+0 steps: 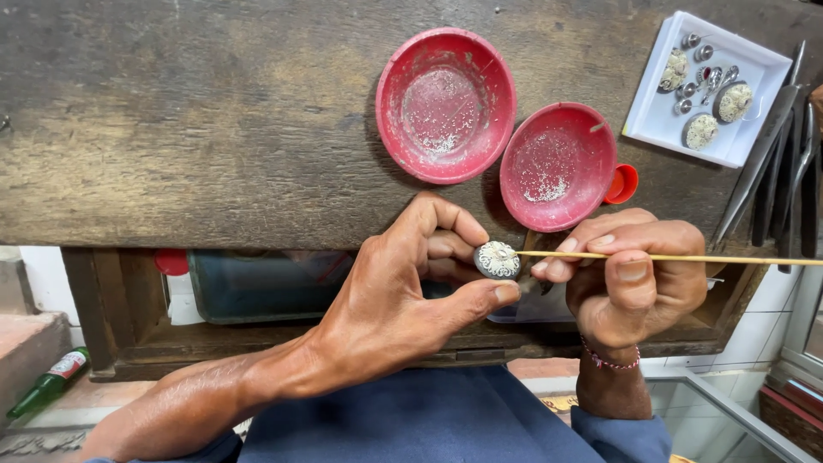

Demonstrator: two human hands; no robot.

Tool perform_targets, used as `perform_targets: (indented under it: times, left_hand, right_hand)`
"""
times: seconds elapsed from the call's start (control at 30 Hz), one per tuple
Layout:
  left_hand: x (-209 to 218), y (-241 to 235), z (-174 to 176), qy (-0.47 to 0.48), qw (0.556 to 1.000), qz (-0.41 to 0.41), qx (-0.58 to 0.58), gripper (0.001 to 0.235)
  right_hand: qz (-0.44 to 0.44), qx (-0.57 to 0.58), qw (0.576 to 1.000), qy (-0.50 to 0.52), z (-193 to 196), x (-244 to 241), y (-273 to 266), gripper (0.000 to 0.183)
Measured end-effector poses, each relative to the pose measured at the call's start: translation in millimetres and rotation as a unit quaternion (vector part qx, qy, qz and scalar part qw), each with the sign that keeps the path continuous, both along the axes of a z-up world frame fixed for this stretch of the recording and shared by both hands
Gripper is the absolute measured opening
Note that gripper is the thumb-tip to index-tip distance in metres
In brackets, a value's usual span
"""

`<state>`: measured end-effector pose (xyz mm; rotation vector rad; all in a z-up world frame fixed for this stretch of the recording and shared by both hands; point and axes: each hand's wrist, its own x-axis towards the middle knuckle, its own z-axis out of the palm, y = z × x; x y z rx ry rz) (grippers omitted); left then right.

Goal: The person holds a small round silver-colored object with a floral pattern and uses a thin wooden stick to apply white powder from a red bowl onto the object's surface. The person repeatedly dips the stick into the powder and applies it to the object.

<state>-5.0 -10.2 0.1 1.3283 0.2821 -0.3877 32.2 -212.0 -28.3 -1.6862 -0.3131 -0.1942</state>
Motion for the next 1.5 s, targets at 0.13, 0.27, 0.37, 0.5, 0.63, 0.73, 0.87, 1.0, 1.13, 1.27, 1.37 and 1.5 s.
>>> perform_targets:
  times: [0.13,0.27,0.37,0.5,0.63,0.73,0.87,1.0,1.13,1.27,1.37,1.5]
  left_hand:
    - [0.1,0.8,0.0,-0.005,1.0,0.0,0.011,0.042]
    - [0.1,1.0,-0.6,-0.011,1.0,-0.005,0.013,0.043]
    - [0.1,0.6,-1.0,-0.012,1.0,-0.005,0.013,0.043]
    - [0.6,0.3,-0.5,-0.012,1.0,-0.005,0.019,0.043]
    - [0.4,-0.1,-0.6,-0.014,1.0,-0.001,0.012,0.043]
    - [0.1,-0.1,0.3,-0.01,1.0,0.001,0.013,0.042]
    - [0.0,0.3,1.3,-0.018,1.0,0.005,0.006,0.041]
    - [0.6,1.1,2.5,-0.021,1.0,0.006,0.004,0.039]
    - [0.3,2.6,3.0,-0.019,1.0,0.004,-0.007,0.038]
    - [-0.2,2.1,2.4,-0.018,1.0,0.003,-0.001,0.038]
    - [-0.6,1.3,1.8,-0.018,1.0,0.01,-0.019,0.037]
    - [-1.9,-0.1,-1.4,-0.004,0.996,0.023,-0.09,0.033]
  right_hand:
    - [0.001,0.004,1.0,0.014,-0.9,-0.6,-2.5,0.026]
    - [-0.002,-0.001,1.0,0.006,-1.2,-0.7,-2.1,0.026]
    - [-0.006,-0.004,1.0,0.006,-0.9,-0.7,-2.0,0.027]
    - [-0.002,0.008,1.0,0.008,-1.8,-0.7,-2.3,0.026]
    - [-0.003,0.008,1.0,0.01,-2.9,-0.3,-3.7,0.026]
    - [-0.005,0.001,1.0,0.005,-2.0,-0.4,-2.3,0.027]
    - [-0.008,0.002,1.0,0.011,-1.4,-1.1,-2.1,0.027]
    - [-0.006,-0.003,1.0,0.015,1.1,-2.0,-0.2,0.026]
    - [0.0,-0.009,1.0,0.008,1.7,-1.4,0.1,0.026]
    - [0.001,-0.002,1.0,0.011,0.8,-0.9,-1.2,0.027]
    - [0.007,0.01,1.0,0.0,-0.5,0.6,-0.7,0.026]
    - [0.01,0.02,1.0,0.011,1.4,-0.7,-2.5,0.026]
